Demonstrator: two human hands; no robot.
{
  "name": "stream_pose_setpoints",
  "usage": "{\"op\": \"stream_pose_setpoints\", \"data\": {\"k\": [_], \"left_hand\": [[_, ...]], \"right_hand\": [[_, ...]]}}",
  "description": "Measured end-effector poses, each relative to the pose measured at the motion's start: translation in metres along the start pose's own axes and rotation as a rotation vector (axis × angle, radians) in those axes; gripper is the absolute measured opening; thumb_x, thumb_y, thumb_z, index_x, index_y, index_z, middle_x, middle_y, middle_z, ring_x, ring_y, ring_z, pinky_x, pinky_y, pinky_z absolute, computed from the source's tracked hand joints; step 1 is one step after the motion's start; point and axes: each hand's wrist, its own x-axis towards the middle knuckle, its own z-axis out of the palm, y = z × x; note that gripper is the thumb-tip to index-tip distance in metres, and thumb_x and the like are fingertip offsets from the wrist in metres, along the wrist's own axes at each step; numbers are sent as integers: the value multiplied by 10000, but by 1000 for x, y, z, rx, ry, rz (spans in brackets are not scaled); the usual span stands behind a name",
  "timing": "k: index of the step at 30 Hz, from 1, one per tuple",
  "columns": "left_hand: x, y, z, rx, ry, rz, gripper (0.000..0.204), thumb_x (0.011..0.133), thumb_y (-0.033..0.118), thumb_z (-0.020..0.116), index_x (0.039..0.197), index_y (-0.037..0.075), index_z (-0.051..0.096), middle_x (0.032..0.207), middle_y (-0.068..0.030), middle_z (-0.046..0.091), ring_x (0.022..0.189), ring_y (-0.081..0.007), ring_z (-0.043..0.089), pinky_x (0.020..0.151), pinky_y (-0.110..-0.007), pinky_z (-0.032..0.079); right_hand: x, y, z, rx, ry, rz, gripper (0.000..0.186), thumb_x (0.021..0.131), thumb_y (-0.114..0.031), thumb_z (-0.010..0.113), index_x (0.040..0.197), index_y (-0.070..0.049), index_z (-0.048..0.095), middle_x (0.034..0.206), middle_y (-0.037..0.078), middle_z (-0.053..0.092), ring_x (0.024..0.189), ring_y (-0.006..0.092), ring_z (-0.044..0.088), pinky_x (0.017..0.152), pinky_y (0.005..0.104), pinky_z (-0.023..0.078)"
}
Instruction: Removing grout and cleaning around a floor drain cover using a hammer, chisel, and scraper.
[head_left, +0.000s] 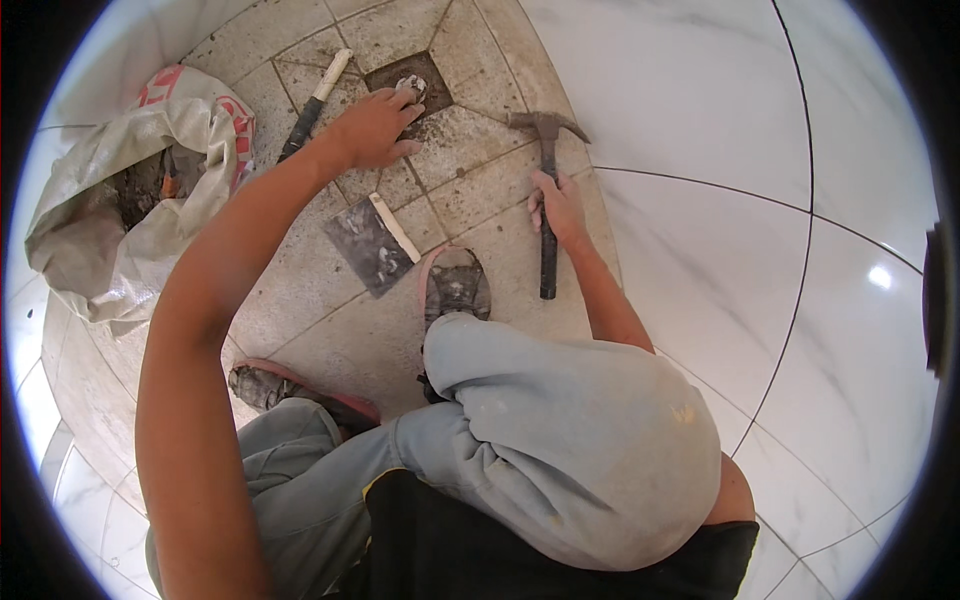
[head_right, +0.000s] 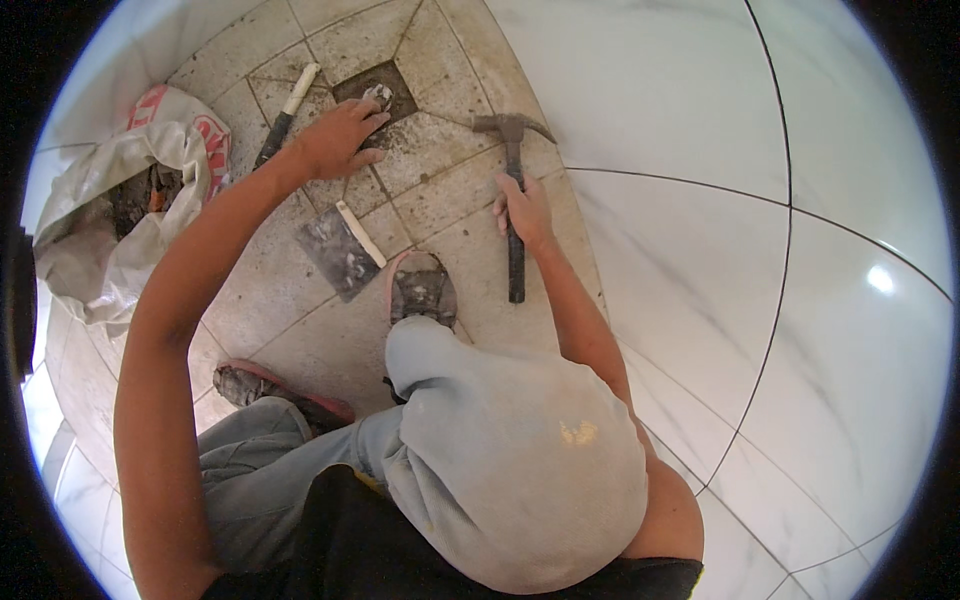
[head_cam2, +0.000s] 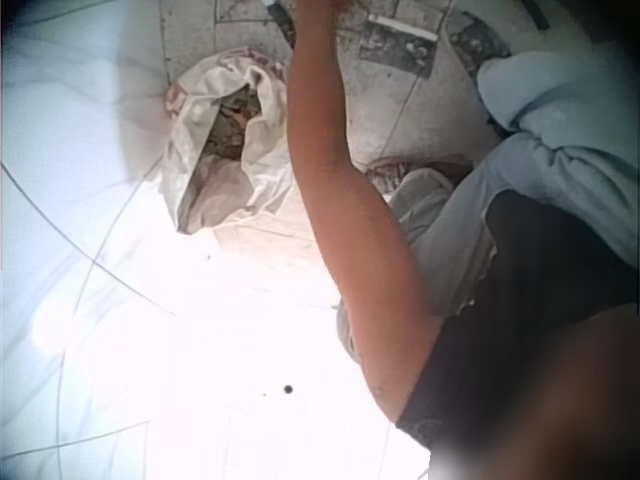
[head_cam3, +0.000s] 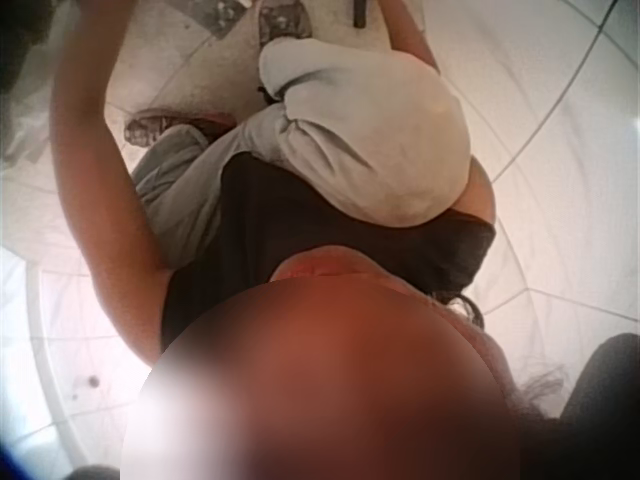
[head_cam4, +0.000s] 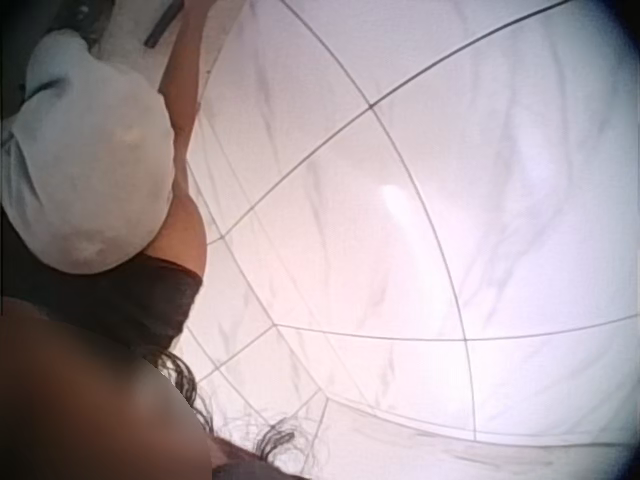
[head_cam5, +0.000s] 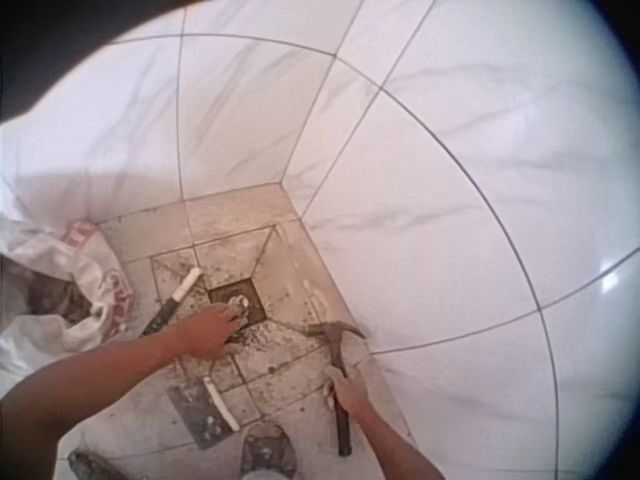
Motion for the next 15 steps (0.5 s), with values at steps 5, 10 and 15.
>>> {"op": "stream_pose_setpoints", "data": {"k": [5,10,15], "left_hand": [[21,2,-38,19,-472,-64,646,935,410,638,1410,4,473,1419,-251,463,1309,-418,455,1124,-480,372],[-13,-4,5,25,-126,32,596,931,319,648,1413,14,476,1462,-219,459,1352,-406,434,1139,-459,372],[-25,-14,8,32,-253,1,605,923,114,605,1490,46,403,1513,-192,436,1400,-389,406,1167,-427,355]], "right_hand": [[-1,1,-4,-3,3,-9,282,984,-306,596,906,-39,545,606,60,586,380,133,511,355,300,408],[2,0,-3,2,-15,-4,292,980,-320,601,892,-49,538,601,60,582,377,135,504,358,306,404],[2,0,2,-23,-3,5,272,974,-316,608,891,-68,535,601,56,579,377,130,500,348,290,410]]}}
